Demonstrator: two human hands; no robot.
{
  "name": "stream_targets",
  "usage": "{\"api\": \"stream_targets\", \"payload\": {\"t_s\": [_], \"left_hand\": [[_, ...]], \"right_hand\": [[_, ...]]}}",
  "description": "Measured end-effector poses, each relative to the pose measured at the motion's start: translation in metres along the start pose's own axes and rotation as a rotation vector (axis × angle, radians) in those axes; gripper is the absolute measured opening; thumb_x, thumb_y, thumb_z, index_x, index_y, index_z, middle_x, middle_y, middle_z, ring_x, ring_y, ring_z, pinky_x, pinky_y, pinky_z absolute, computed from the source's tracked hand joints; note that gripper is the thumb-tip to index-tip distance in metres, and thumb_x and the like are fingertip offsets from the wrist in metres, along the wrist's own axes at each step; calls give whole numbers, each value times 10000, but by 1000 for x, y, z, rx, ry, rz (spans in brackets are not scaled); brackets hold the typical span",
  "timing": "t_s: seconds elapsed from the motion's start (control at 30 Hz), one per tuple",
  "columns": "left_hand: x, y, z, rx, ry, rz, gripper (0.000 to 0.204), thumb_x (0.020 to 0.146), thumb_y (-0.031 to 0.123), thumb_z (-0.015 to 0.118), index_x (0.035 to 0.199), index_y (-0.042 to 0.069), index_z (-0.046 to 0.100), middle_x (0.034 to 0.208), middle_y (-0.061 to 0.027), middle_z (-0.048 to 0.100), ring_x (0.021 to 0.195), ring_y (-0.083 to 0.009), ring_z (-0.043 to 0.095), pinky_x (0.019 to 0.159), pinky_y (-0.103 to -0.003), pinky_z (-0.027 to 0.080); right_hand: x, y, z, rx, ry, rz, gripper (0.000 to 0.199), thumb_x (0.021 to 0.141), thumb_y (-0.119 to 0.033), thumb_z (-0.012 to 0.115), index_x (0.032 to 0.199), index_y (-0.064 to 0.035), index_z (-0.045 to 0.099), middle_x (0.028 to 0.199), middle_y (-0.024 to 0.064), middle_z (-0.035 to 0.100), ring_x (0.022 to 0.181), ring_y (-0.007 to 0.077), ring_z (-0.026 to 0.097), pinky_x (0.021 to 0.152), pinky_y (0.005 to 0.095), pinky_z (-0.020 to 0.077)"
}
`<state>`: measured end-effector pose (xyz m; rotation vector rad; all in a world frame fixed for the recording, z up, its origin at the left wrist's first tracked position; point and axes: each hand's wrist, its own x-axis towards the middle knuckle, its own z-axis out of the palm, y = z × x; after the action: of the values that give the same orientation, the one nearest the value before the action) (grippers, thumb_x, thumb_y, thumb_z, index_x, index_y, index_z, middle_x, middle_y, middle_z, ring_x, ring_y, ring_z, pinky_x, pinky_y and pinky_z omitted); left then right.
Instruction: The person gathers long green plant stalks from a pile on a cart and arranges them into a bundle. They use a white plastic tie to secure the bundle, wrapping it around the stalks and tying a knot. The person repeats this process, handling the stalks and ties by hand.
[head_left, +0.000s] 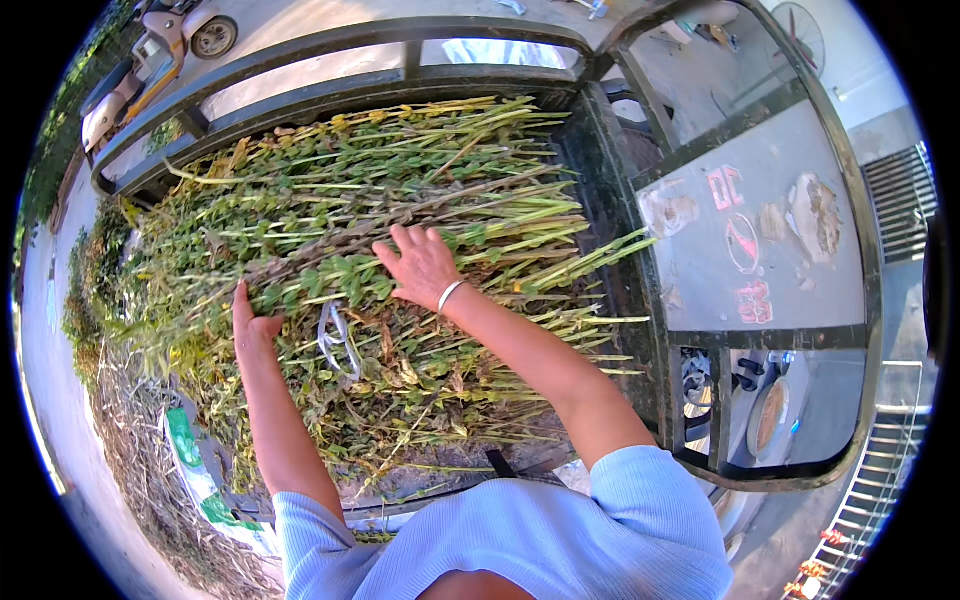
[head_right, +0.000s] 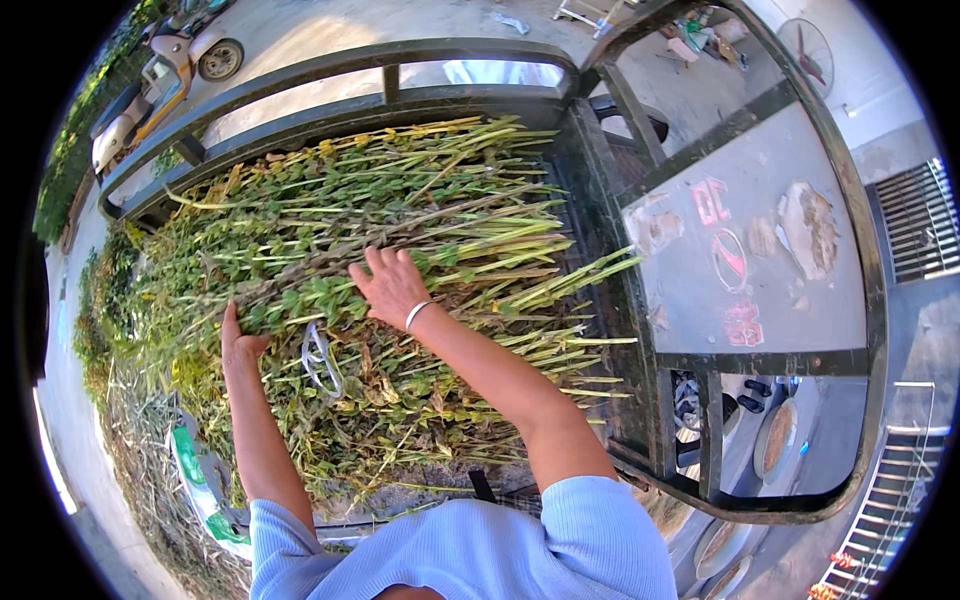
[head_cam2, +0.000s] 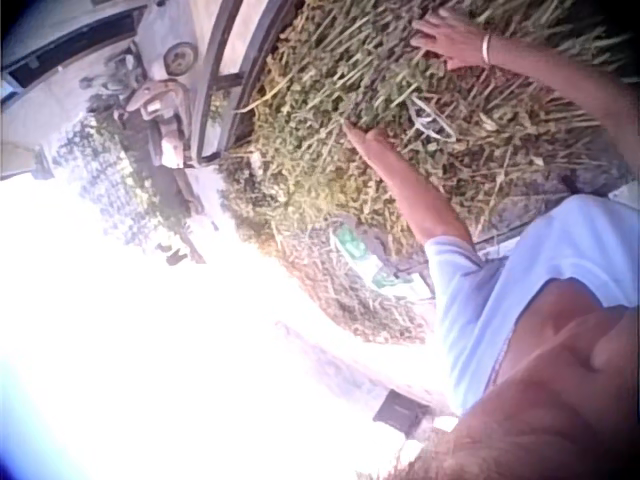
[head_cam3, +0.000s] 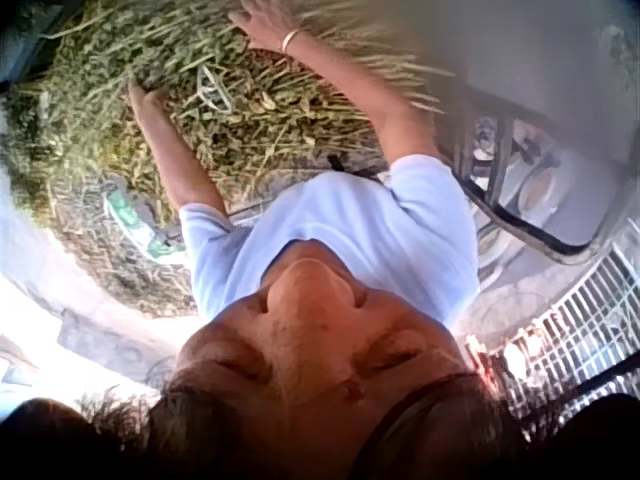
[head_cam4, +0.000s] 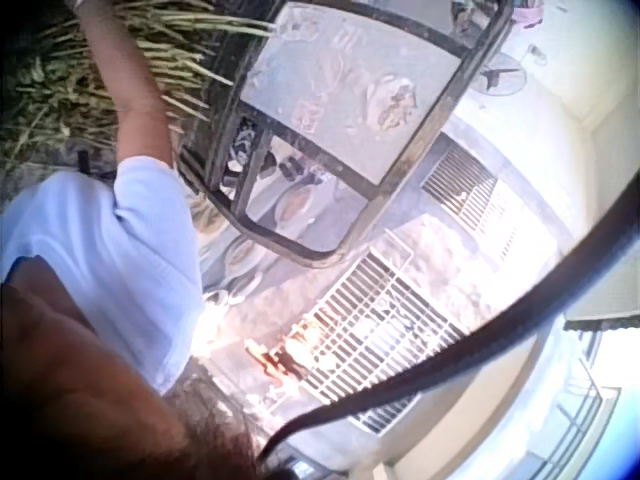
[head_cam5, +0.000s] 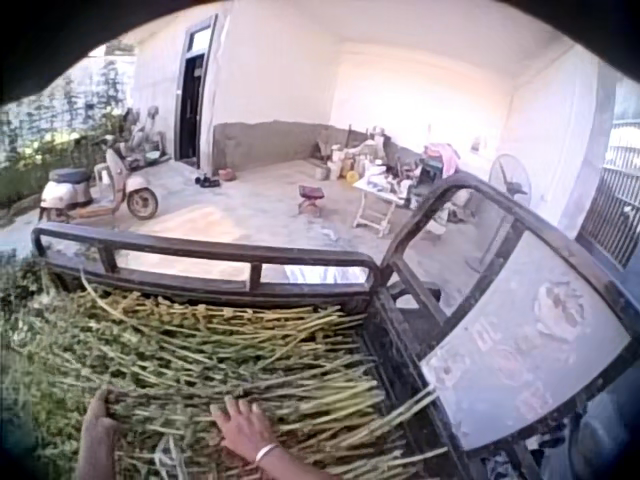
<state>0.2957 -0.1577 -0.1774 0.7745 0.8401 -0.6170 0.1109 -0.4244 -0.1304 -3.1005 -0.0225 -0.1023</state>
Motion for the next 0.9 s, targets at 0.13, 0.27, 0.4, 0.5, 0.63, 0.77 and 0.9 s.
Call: {"api": "stream_targets", "payload": {"t_s": [0.13, 0.27, 0.4, 0.5, 0.63, 0.77, 0.9], "left_hand": [[3, -5, 3, 12, 45, 123, 455, 770, 449, 662, 1110, 156, 584, 1174, -57, 570, 1062, -275, 527, 961, -534, 341], [-20, -23, -18, -31, -160, 290, 556, 830, 411, 622, 1243, 85, 443, 1283, -123, 452, 1127, -295, 458, 965, -482, 370], [-75, -80, -34, 174, -139, 512, 891, 845, 240, 628, 1416, 42, -26, 1258, -281, 405, 1187, -349, 431, 950, -400, 452], [-89, -124, -66, 496, -75, 606, 468, 823, 104, 639, 1224, 0, 422, 1123, -173, 545, 1005, -218, 570, 778, -268, 515], [-101, -159, -73, 1065, 84, 1270, 208, 702, 70, 741, 881, 69, 635, 1031, -62, 586, 727, -112, 553, 605, -223, 463], [-94, -161, -37, 1277, 274, 1506, 337, 625, 213, 813, 863, 62, 630, 880, -73, 535, 723, -205, 531, 596, -320, 449], [-76, -163, -10, 1464, 285, 1460, 279, 662, 227, 764, 825, 56, 617, 855, -92, 548, 764, -295, 533, 652, -401, 450]], "right_hand": [[12, -8, -3, -16, 76, -22, 971, 553, -514, 785, 1350, -171, 348, 1404, 160, 262, 1250, 329, 288, 906, 495, 341], [38, 0, 7, 23, -139, 79, 1020, 522, -530, 797, 1376, -264, 306, 1424, 136, 242, 1260, 356, 269, 908, 499, 364], [51, 11, 15, 26, -191, 82, 1030, 509, -565, 794, 1373, -312, 294, 1429, 95, 236, 1271, 333, 270, 854, 495, 427], [54, 8, 14, 27, -201, 85, 1025, 515, -562, 795, 1372, -321, 287, 1431, 85, 228, 1275, 330, 267, 861, 496, 429], [55, 4, 16, 36, -230, 99, 1045, 507, -540, 805, 1376, -324, 266, 1439, 80, 226, 1290, 336, 259, 885, 513, 414], [53, 7, 16, 34, -215, 115, 1061, 495, -524, 816, 1376, -325, 261, 1444, 78, 226, 1300, 339, 252, 884, 524, 412], [55, 2, 14, 24, -210, 118, 1073, 486, -507, 827, 1376, -333, 254, 1446, 75, 218, 1301, 340, 250, 879, 518, 410]]}}
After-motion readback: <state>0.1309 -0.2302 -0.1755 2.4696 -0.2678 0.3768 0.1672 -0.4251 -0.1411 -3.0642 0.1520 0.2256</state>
